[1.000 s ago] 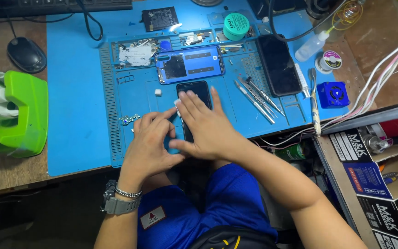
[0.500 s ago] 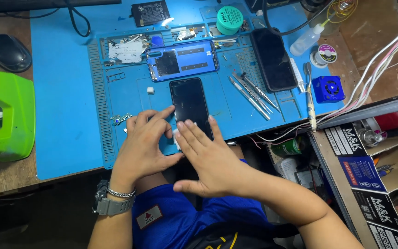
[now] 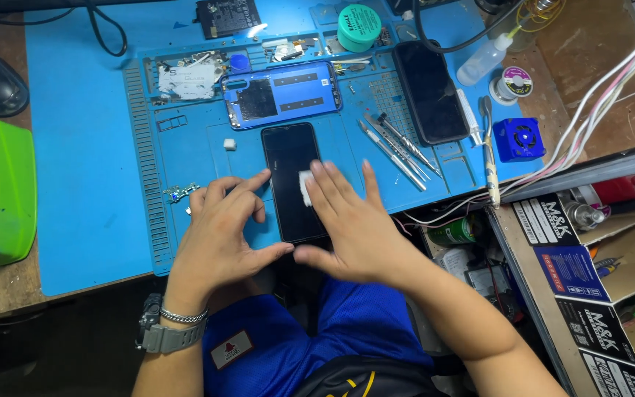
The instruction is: The person retrieves a small bottle of liquid and a cotton swab from a shelf. They apply the liquid to the swab and wipe the screen of a smartphone. Afterward, they use a white cloth to wipe the screen again, finishing the cleaning process.
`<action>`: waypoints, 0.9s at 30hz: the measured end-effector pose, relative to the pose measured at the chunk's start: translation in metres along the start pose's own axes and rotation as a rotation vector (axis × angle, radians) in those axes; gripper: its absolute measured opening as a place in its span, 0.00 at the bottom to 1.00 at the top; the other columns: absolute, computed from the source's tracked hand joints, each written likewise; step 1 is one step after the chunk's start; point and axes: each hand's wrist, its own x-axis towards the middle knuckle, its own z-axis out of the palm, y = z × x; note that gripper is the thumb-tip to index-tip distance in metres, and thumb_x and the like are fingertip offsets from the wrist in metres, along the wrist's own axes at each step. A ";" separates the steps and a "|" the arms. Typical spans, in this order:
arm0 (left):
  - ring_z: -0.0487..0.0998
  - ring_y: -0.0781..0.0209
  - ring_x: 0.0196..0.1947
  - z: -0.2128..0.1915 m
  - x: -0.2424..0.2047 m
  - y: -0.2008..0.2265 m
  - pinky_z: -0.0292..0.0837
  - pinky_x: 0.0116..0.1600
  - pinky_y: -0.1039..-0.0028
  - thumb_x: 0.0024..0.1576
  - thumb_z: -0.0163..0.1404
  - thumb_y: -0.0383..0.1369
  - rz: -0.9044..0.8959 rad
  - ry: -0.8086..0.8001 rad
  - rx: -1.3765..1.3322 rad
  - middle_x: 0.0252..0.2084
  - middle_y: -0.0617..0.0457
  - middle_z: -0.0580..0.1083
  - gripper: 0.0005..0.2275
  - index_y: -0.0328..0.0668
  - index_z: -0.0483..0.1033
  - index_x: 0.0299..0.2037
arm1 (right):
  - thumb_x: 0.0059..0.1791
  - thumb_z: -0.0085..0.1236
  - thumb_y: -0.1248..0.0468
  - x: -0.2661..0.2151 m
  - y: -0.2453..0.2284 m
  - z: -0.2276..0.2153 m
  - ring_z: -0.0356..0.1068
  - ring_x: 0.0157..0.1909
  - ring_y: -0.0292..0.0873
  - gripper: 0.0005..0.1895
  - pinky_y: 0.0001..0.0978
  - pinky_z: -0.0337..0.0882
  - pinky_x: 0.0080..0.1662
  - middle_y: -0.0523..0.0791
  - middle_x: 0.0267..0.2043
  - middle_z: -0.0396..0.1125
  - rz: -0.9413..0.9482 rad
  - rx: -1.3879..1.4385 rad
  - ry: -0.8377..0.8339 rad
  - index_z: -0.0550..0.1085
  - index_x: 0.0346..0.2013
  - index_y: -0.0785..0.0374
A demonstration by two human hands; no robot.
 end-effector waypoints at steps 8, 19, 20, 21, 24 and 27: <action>0.66 0.43 0.61 0.001 -0.002 -0.002 0.54 0.57 0.51 0.41 0.66 0.54 -0.015 0.001 0.005 0.69 0.53 0.69 0.24 0.51 0.65 0.30 | 0.49 0.21 0.24 -0.037 -0.020 -0.015 0.38 0.81 0.61 0.59 0.68 0.28 0.72 0.62 0.79 0.41 -0.119 0.061 -0.042 0.50 0.73 0.73; 0.66 0.42 0.62 0.001 0.000 0.000 0.55 0.58 0.48 0.40 0.67 0.53 -0.032 -0.018 0.000 0.68 0.55 0.70 0.25 0.48 0.65 0.28 | 0.53 0.25 0.29 0.071 0.024 0.004 0.38 0.80 0.58 0.52 0.70 0.26 0.71 0.59 0.78 0.42 0.054 0.086 -0.021 0.51 0.73 0.72; 0.66 0.43 0.62 0.001 0.000 -0.001 0.55 0.58 0.49 0.40 0.67 0.53 -0.033 -0.019 -0.003 0.68 0.55 0.70 0.25 0.48 0.65 0.28 | 0.53 0.24 0.29 0.074 0.022 0.005 0.37 0.80 0.60 0.53 0.70 0.25 0.71 0.61 0.78 0.42 0.061 0.085 -0.017 0.51 0.73 0.73; 0.66 0.43 0.62 0.007 -0.002 -0.005 0.55 0.58 0.49 0.40 0.67 0.53 -0.032 -0.018 -0.001 0.68 0.55 0.70 0.25 0.48 0.65 0.28 | 0.53 0.24 0.29 0.062 0.011 0.002 0.37 0.80 0.60 0.53 0.70 0.25 0.71 0.61 0.78 0.42 0.060 0.086 -0.015 0.51 0.73 0.73; 0.66 0.47 0.62 0.015 -0.005 -0.016 0.52 0.62 0.52 0.36 0.67 0.63 -0.075 0.022 -0.031 0.66 0.53 0.72 0.31 0.51 0.66 0.31 | 0.49 0.24 0.23 0.040 -0.013 -0.003 0.44 0.78 0.64 0.59 0.77 0.32 0.70 0.64 0.76 0.48 -0.107 0.063 -0.061 0.56 0.71 0.74; 0.65 0.47 0.61 0.014 -0.006 -0.014 0.53 0.61 0.55 0.38 0.66 0.59 -0.059 0.035 -0.020 0.66 0.53 0.70 0.28 0.52 0.66 0.34 | 0.50 0.28 0.24 0.047 -0.009 0.006 0.45 0.79 0.59 0.56 0.75 0.30 0.71 0.60 0.76 0.50 -0.170 0.028 -0.066 0.57 0.71 0.71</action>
